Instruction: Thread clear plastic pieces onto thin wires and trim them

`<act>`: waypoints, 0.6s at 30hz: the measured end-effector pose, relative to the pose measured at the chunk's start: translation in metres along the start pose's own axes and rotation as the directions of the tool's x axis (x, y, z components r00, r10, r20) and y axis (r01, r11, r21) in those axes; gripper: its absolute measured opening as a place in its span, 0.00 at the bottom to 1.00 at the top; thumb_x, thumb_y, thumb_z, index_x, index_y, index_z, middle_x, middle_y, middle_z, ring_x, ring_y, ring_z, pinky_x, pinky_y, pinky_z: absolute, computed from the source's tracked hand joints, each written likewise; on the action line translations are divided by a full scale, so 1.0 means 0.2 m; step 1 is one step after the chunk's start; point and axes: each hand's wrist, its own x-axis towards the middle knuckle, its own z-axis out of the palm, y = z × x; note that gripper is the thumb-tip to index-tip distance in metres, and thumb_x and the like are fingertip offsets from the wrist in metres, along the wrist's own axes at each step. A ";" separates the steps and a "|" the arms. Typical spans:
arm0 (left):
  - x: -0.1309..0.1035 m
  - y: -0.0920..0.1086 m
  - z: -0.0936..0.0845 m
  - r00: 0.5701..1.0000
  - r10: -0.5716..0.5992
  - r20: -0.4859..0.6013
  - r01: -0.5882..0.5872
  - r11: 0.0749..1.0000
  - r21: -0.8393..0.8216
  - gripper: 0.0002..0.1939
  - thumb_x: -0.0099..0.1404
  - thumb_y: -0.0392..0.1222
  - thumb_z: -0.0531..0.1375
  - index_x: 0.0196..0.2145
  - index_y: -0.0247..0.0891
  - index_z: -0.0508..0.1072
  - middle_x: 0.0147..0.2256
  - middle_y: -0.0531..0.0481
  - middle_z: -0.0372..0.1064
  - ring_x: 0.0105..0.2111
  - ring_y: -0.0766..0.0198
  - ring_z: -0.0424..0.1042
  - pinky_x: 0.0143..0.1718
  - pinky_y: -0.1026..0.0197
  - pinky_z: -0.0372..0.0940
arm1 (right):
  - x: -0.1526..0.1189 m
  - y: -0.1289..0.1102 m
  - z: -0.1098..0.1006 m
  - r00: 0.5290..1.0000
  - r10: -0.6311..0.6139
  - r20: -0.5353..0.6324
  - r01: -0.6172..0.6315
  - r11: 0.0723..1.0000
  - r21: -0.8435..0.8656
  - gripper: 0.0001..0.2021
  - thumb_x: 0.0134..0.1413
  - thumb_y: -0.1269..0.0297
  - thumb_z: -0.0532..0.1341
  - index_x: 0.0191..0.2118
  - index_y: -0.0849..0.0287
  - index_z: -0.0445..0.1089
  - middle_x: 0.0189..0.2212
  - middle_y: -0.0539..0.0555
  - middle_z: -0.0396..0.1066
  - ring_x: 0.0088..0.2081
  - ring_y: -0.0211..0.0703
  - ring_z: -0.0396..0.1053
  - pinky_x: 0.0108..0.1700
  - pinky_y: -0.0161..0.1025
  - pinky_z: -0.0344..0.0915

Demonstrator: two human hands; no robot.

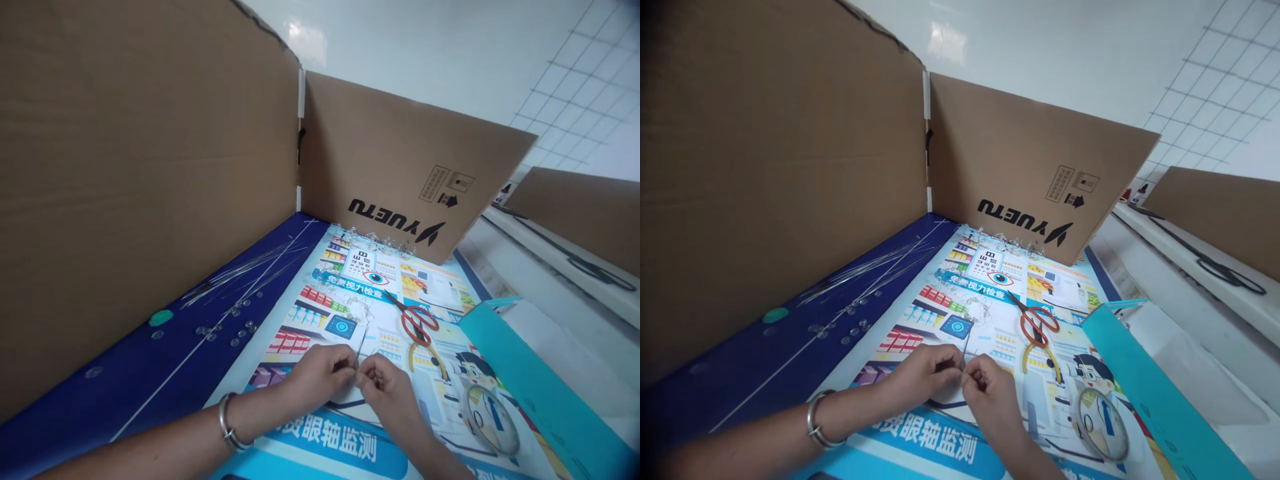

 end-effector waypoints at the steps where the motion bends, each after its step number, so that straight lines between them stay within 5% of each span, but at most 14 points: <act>1: 0.00 0.00 0.00 1.000 0.000 -0.002 0.000 1.000 -0.008 0.05 0.53 0.33 0.53 0.24 0.36 0.68 0.22 0.57 0.63 0.25 0.69 0.61 0.25 0.69 0.52 | 0.00 0.00 0.00 1.000 -0.004 0.000 0.004 1.000 -0.008 0.04 0.48 0.69 0.55 0.26 0.59 0.64 0.18 0.45 0.59 0.21 0.33 0.55 0.23 0.30 0.52; 7: -0.01 0.01 0.00 1.000 0.009 -0.006 -0.009 0.999 -0.053 0.04 0.55 0.35 0.54 0.25 0.36 0.68 0.23 0.56 0.65 0.27 0.68 0.63 0.28 0.69 0.55 | -0.02 0.00 0.00 0.999 -0.037 -0.022 0.035 0.996 -0.088 0.05 0.48 0.68 0.54 0.24 0.58 0.63 0.18 0.45 0.58 0.21 0.33 0.56 0.23 0.30 0.53; 18: -0.04 0.05 0.00 0.998 0.056 0.027 -0.059 0.985 0.162 0.05 0.59 0.37 0.54 0.29 0.39 0.70 0.26 0.56 0.69 0.28 0.66 0.65 0.28 0.68 0.54 | -0.06 0.04 0.02 0.986 -0.154 -0.062 0.113 0.897 -0.427 0.05 0.49 0.69 0.54 0.25 0.58 0.65 0.20 0.47 0.64 0.23 0.35 0.60 0.25 0.30 0.53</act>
